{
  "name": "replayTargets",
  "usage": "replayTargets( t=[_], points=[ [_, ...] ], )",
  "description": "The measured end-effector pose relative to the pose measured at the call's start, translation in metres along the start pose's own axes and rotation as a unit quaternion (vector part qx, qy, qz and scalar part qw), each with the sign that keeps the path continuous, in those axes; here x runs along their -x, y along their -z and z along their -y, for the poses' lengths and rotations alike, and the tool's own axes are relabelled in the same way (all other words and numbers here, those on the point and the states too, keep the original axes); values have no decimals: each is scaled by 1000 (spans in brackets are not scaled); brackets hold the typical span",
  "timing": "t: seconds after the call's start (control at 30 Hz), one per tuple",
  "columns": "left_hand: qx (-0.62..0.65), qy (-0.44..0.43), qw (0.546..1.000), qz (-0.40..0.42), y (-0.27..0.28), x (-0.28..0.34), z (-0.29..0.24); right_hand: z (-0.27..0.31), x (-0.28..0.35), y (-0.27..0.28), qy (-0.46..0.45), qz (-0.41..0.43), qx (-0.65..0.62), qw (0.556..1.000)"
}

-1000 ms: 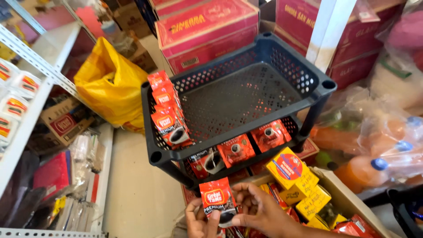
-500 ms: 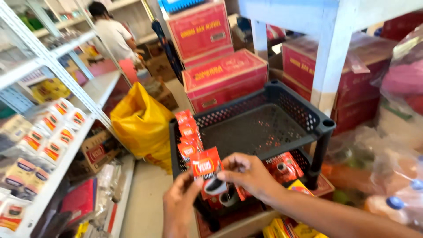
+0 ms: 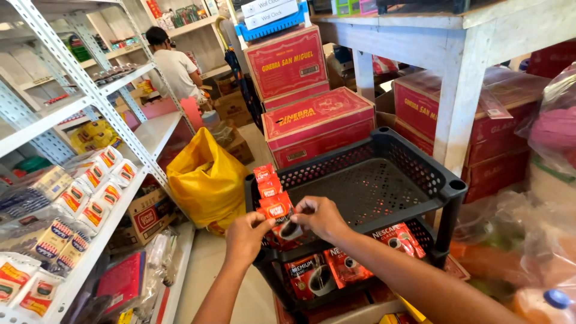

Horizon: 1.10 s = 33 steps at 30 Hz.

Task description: Sorting and arranging single-serve coffee sachets from a cardboard box into a plastic storage tray.

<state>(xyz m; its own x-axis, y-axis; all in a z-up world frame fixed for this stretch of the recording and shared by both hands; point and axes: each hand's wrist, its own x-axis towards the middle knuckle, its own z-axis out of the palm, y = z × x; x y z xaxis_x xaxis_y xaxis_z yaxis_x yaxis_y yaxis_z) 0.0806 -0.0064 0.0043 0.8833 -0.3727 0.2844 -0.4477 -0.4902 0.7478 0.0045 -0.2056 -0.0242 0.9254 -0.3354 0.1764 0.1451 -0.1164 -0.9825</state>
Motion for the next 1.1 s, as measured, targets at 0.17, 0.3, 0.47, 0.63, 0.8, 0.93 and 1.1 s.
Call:
replayTargets(
  t=[0.17, 0.3, 0.47, 0.63, 0.8, 0.93, 1.1],
  points=[
    [-130, -19, 991, 25, 3, 4, -2, -20, -5, 2, -25, 37, 42, 998],
    [-217, -59, 974, 21, 7, 8, -6, -31, -10, 0, -31, 92, 72, 993],
    [-278, -32, 959, 48, 12, 10, -18, -24, -11, 1, -47, 120, 106, 986],
    [-324, -22, 944, 54, 10, 15, -25, -10, -5, 1, -31, 117, 205, 971],
    [-339, -43, 938, 62, 9, 18, -27, -4, -4, 5, -16, 138, 309, 941],
    [-358, -41, 930, 72, 9, 18, -31, -12, -9, 6, -28, 157, 318, 935],
    [-369, -17, 926, 76, 10, 19, -37, -11, -15, 12, -42, 185, 325, 926]
  ],
)
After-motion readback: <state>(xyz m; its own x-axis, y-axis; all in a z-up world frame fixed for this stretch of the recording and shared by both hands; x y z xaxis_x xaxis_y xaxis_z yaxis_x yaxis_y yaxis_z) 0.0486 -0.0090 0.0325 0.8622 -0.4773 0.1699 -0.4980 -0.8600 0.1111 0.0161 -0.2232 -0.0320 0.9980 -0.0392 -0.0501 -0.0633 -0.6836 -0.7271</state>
